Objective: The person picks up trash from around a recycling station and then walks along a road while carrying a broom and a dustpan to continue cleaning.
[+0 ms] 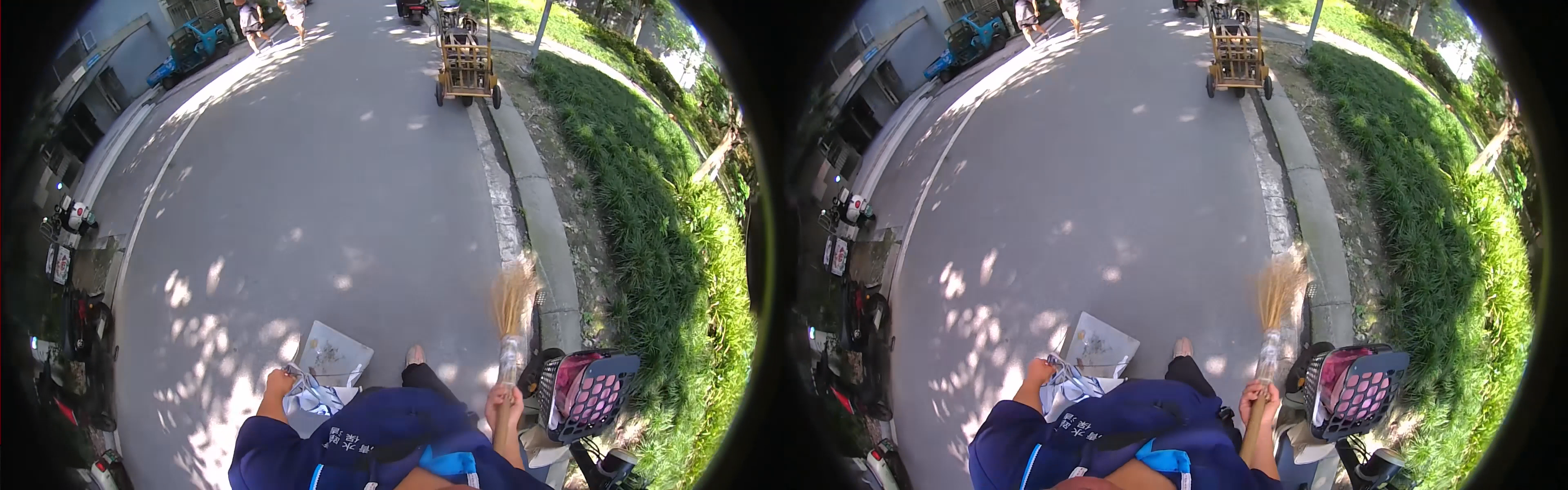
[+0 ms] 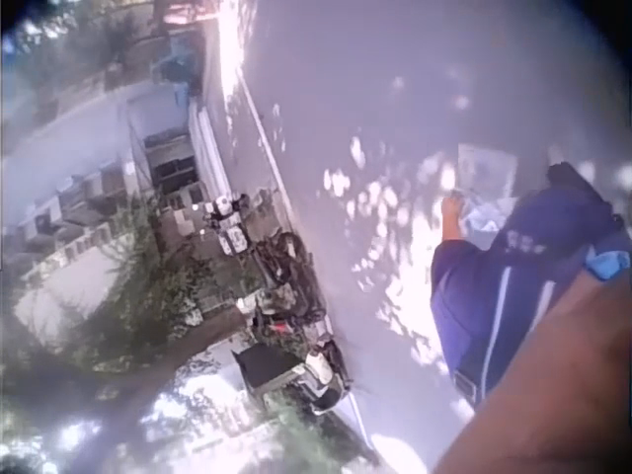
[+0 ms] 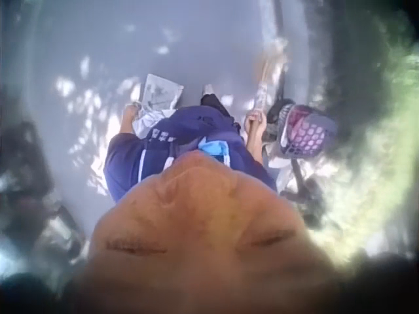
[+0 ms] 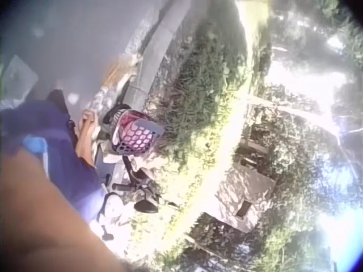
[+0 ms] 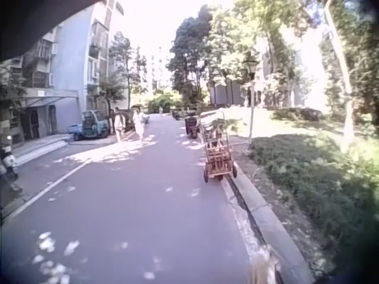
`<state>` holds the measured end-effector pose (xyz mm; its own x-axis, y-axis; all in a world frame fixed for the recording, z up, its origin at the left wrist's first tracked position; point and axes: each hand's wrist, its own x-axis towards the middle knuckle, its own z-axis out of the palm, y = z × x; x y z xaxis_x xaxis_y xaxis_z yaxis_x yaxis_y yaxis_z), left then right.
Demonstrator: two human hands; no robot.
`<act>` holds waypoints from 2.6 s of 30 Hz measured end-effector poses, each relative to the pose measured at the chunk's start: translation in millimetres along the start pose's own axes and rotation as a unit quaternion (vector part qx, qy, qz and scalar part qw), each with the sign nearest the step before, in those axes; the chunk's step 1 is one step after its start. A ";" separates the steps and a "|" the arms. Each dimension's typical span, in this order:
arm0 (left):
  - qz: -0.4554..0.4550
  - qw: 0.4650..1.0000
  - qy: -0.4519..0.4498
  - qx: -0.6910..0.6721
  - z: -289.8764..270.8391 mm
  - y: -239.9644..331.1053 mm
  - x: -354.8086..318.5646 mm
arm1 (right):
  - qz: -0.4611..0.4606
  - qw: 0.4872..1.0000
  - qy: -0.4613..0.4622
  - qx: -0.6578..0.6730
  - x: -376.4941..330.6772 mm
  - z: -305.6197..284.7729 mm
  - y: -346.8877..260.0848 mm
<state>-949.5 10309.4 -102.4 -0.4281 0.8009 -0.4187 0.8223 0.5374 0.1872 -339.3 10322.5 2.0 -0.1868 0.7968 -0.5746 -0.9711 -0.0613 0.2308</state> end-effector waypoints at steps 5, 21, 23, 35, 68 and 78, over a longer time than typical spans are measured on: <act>-0.057 0.998 0.023 -0.030 -78.8 102.5 84.9 | -0.016 0.998 -0.060 -0.006 94.1 123.6 -20.1; -0.132 0.990 -0.008 -0.057 -111.9 244.3 445.2 | 0.159 0.950 0.125 -0.236 418.0 392.9 78.6; -0.126 0.986 -0.036 -0.107 -135.0 281.6 474.4 | 0.172 0.936 0.134 -0.275 451.1 420.1 82.7; -0.230 0.969 -0.032 -0.079 -194.2 340.8 722.2 | 0.284 0.934 0.126 -0.179 767.9 579.8 155.5; -0.155 0.986 -0.032 -0.059 -535.0 592.3 1477.2 | 0.259 0.904 0.083 -0.330 1483.8 1044.9 350.3; -0.195 0.974 0.021 -0.111 -677.7 662.7 1706.4 | 0.286 0.866 0.103 -0.396 1694.3 1189.2 399.5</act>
<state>-1389.2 12211.1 -90.6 -0.7107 0.5325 -0.4597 0.4952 0.8429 0.2106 -867.0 12363.0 54.3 -0.6146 0.3811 -0.6906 -0.4927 -0.8692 -0.0412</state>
